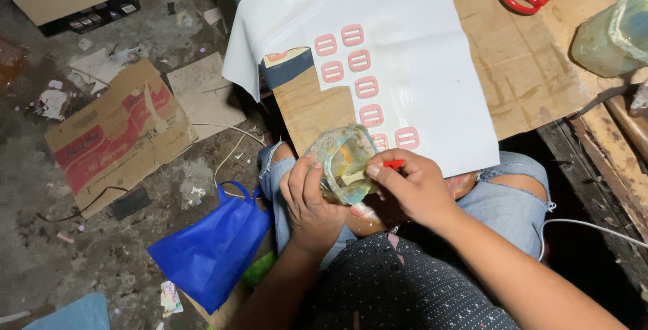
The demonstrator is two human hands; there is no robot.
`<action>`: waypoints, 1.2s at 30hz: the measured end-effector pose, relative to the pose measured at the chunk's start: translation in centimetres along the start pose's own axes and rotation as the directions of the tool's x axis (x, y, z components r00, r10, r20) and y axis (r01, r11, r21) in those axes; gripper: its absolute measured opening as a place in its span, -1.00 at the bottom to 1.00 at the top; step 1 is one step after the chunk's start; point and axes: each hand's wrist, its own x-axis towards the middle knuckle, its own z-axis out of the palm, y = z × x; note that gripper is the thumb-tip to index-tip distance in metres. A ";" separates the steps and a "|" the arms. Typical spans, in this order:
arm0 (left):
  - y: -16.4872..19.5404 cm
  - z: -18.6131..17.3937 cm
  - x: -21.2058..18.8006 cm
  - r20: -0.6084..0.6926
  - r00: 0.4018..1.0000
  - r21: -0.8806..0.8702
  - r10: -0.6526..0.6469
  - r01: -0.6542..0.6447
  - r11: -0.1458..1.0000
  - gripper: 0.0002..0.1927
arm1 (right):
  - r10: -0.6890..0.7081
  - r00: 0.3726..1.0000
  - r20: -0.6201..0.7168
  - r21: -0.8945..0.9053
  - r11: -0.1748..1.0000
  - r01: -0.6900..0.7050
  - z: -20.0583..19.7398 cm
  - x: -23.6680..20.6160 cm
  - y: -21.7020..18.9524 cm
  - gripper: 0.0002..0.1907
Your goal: The person places white plastic buckles onto a sheet of pink adhesive labels, then uses a brush to apply glue from a small container onto the labels and buckles. The person continues applying glue to multiple labels in sequence.
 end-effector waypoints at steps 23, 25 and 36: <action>-1.9 1.3 -3.4 0.049 0.935 -0.258 -0.352 0.353 0.900 0.11 | -0.226 0.972 0.056 -0.510 0.831 0.223 -4.1 6.2 -3.6 -0.80; -2.0 1.3 -3.4 0.051 0.942 -0.273 -0.331 0.332 0.903 0.11 | -0.260 0.964 0.051 -0.591 0.771 0.238 -4.5 6.0 -4.1 -0.78; -2.0 1.3 -3.2 0.046 0.946 -0.287 -0.320 0.319 0.903 0.08 | -0.148 0.984 -0.104 -0.716 0.698 0.029 -5.4 4.9 -4.2 -0.70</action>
